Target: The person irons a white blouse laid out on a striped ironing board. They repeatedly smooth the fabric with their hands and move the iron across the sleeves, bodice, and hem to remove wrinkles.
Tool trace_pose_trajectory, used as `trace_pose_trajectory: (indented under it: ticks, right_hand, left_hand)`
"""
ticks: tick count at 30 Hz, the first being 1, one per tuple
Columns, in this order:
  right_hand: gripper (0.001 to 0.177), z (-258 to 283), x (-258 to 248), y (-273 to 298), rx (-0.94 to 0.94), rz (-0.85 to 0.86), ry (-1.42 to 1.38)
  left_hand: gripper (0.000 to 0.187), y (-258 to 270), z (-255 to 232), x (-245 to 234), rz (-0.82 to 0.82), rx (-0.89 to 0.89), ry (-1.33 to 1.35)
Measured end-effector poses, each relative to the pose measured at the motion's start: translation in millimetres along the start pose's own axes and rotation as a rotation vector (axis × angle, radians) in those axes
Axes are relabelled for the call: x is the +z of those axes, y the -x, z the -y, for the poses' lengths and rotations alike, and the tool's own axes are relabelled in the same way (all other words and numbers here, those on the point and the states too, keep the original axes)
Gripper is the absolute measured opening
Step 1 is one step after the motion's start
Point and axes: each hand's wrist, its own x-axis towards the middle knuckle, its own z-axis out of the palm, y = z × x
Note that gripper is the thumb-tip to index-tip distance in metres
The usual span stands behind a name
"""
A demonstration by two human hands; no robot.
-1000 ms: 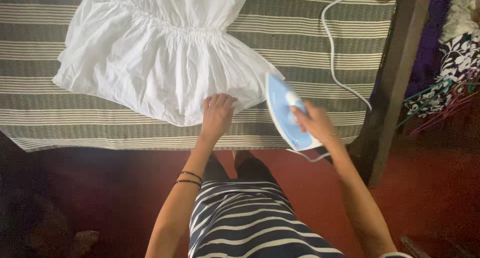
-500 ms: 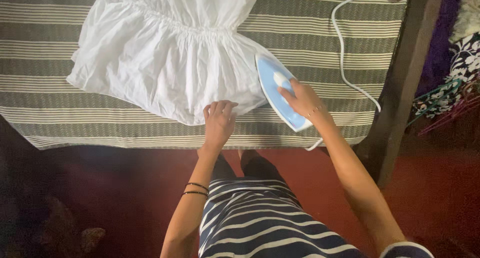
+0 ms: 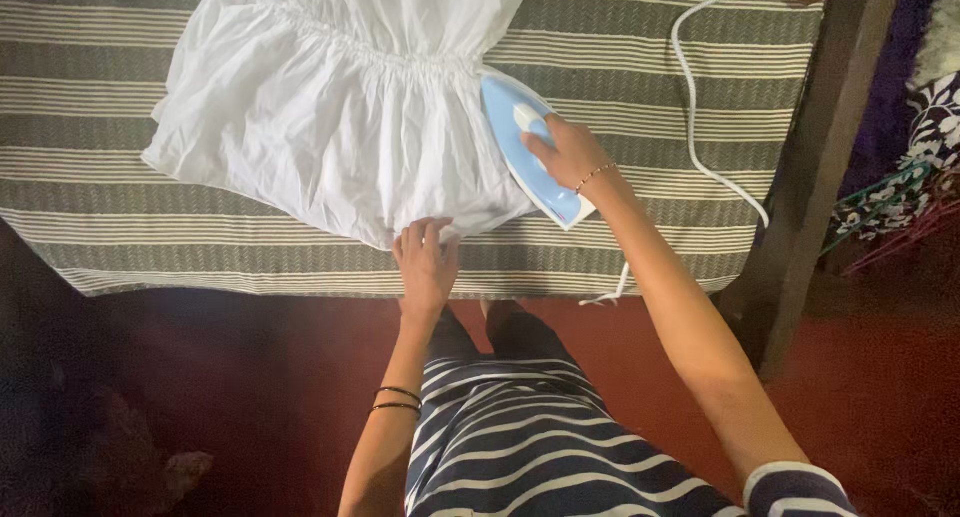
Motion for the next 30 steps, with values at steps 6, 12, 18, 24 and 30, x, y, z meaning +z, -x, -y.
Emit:
trace_pose_trajectory:
  ticks: [6, 12, 18, 24, 30]
  right_hand:
    - [0.059, -15, 7, 55, 0.060, 0.081, 0.060]
    - [0.059, -31, 23, 89, -0.043, 0.023, 0.028]
    - [0.059, -23, 31, 65, 0.007, 0.029, 0.063]
    - [0.056, -39, 33, 118, -0.117, 0.256, 0.196]
    - [0.047, -69, 25, 168, 0.070, 0.196, -0.072]
  left_hand:
    - [0.039, 23, -4, 11, -0.202, -0.323, 0.191]
    - [0.049, 47, 5, 44, -0.592, -0.815, 0.878]
    - [0.046, 38, 29, 64, -0.493, -1.042, 1.473]
    - [0.036, 28, 24, 37, -0.506, -0.946, 1.470]
    - [0.041, 26, 5, 13, -0.372, -0.808, 1.274]
